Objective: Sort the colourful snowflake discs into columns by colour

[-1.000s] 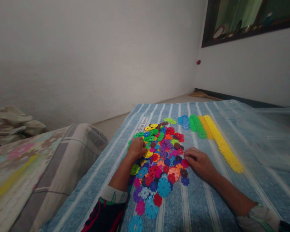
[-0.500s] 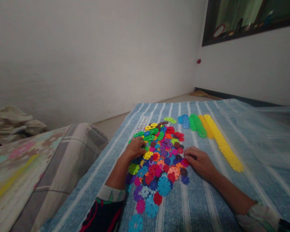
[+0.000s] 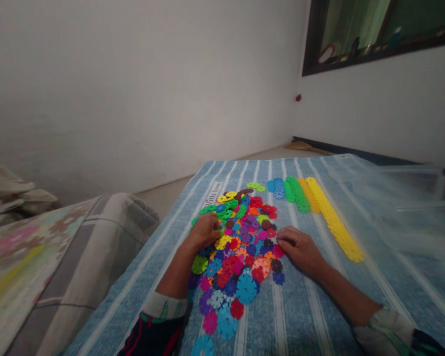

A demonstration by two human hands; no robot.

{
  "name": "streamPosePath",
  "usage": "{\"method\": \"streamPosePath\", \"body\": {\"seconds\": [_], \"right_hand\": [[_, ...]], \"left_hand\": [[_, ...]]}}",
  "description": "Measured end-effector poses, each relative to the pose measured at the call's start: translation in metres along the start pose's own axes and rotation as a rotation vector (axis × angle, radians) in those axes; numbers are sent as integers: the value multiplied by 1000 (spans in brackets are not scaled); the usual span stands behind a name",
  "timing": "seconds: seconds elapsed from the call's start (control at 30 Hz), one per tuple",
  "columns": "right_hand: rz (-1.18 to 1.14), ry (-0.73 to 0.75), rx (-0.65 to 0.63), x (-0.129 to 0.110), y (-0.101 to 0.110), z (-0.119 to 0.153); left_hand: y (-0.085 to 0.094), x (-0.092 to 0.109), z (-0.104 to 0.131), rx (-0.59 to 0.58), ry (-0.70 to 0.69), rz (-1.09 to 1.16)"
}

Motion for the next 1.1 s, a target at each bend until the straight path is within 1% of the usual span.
{"method": "streamPosePath", "body": {"seconds": [0.07,0.13,0.2,0.27,0.37,0.47,0.5,0.57,0.6,0.7,0.83,0.97,1.1], "right_hand": [[-15,-2,5,-1,-1,-2],[-25,-11,6,-1,-1,-5],[-29,-31,11,0,-2,-7],[-35,-61,28,2,-2,-9],[-54,-114,73,4,-3,-10],[-76,-161,108,5,-4,-11],[-81,-169,110,5,-5,-11],[-84,-177,109,5,-5,-11],[-84,-178,110,5,-6,-11],[-88,-177,120,4,-7,-12],[-91,-170,106,4,-8,-13],[-94,-178,103,5,-11,-14],[-79,-178,98,5,-12,-15]], "left_hand": [[2,-1,-1,-12,-32,60],[4,-2,-3,4,-40,106],[6,0,-5,33,-23,154],[7,6,-9,46,6,211],[6,26,-19,-1,13,303],[-1,54,-40,-51,-56,371],[-5,65,-49,-56,-97,386],[-17,86,-68,-27,-182,437],[-25,96,-78,-22,-193,457],[-52,125,-102,-22,-140,494],[-84,158,-124,15,-93,480],[-103,177,-139,46,-66,445],[-112,185,-146,76,-44,393]]}}
Point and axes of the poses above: each hand's wrist, its own z-axis away from the middle knuckle, its own y-axis out of the back of the hand, x = y × z, the point moved 1 cm from there along -z, towards the middle knuckle, and after that the axes turned 13 degrees about x, right-handed, at the moved point
